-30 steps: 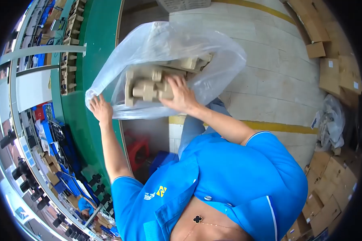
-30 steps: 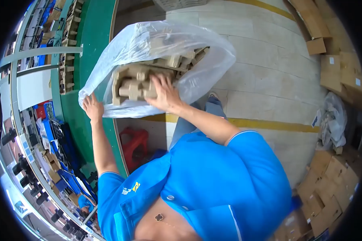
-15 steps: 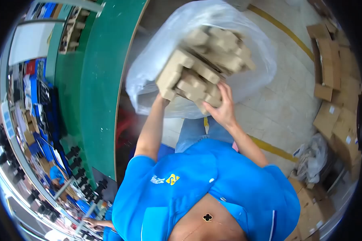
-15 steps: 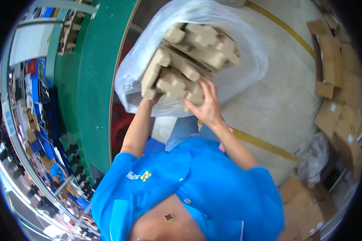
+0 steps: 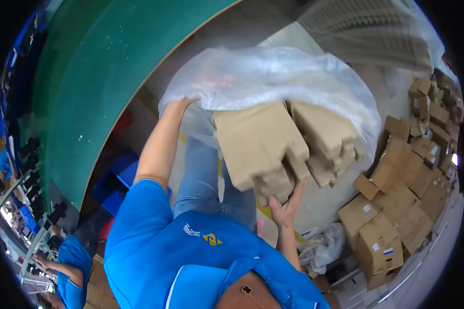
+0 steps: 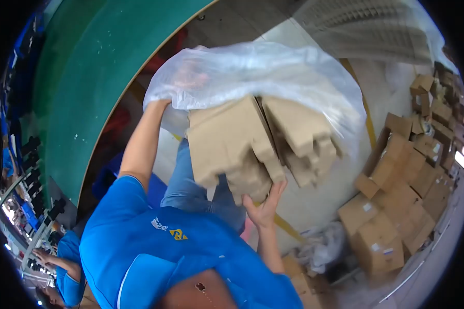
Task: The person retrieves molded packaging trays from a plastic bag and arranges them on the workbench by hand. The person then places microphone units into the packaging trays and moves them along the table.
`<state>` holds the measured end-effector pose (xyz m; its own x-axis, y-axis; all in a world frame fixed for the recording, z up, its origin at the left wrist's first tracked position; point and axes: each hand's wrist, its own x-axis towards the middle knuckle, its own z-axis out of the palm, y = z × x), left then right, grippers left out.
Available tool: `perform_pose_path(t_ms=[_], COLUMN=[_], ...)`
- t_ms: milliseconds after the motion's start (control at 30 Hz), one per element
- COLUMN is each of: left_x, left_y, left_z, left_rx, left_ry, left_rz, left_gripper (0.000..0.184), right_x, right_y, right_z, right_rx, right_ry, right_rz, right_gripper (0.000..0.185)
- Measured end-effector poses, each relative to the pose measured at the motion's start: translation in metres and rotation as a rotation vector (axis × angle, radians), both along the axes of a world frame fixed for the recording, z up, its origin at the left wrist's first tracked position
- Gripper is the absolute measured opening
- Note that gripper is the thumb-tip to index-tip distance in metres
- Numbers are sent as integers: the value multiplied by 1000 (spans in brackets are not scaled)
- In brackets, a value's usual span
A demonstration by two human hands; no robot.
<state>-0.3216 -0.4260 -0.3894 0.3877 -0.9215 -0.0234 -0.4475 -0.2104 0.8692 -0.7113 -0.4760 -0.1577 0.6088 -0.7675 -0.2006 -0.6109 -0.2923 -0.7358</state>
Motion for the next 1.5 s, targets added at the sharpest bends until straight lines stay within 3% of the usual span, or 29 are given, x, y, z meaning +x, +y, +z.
perform_pose_path(t_ms=[100,167,233,300,333,400,633,700,800,833,867,967,1500], left_x=[12,22,33,59,80,117,95,70,42,31,43,81,79], left_y=[-56,-98,-130,-133,-127,-102,-92,-92,-88,-97,-98,-89,-32], left_z=[-36,-52,-72,-99,-112,-131,-93,-70,-83,-111,-145,-183,-213], left_rx=[87,318,527,531,477,431,252,169,136,-65,68,295,296], left_ry=[-65,22,60,58,68,76,-128,83,755,465,459,493,585], left_rz=[-148,-160,-173,-128,-85,4,332,256,-37,235,153,-3,308], left_gripper=[57,50,46,45,44,43,40,39,44,41,41,41,42], right_x=[-39,-38,-78,-106,-121,-128,-118,-112,-106,-103,-101,-96,-85], right_y=[20,23,37,37,38,43,61,63,70,72,75,83,97], right_z=[-17,-12,-25,-25,-26,-21,-23,-25,-23,-24,-24,-24,-45], right_rx=[79,78,176,222,486,524,524,526,530,526,528,514,532], right_ry=[105,118,170,216,80,125,214,209,208,205,200,205,224], right_rz=[-58,-126,-326,-273,-645,-828,-949,-954,-976,-986,-999,-1034,-1137], right_gripper=[95,92,109,99,90,89,87,87,86,86,85,85,80])
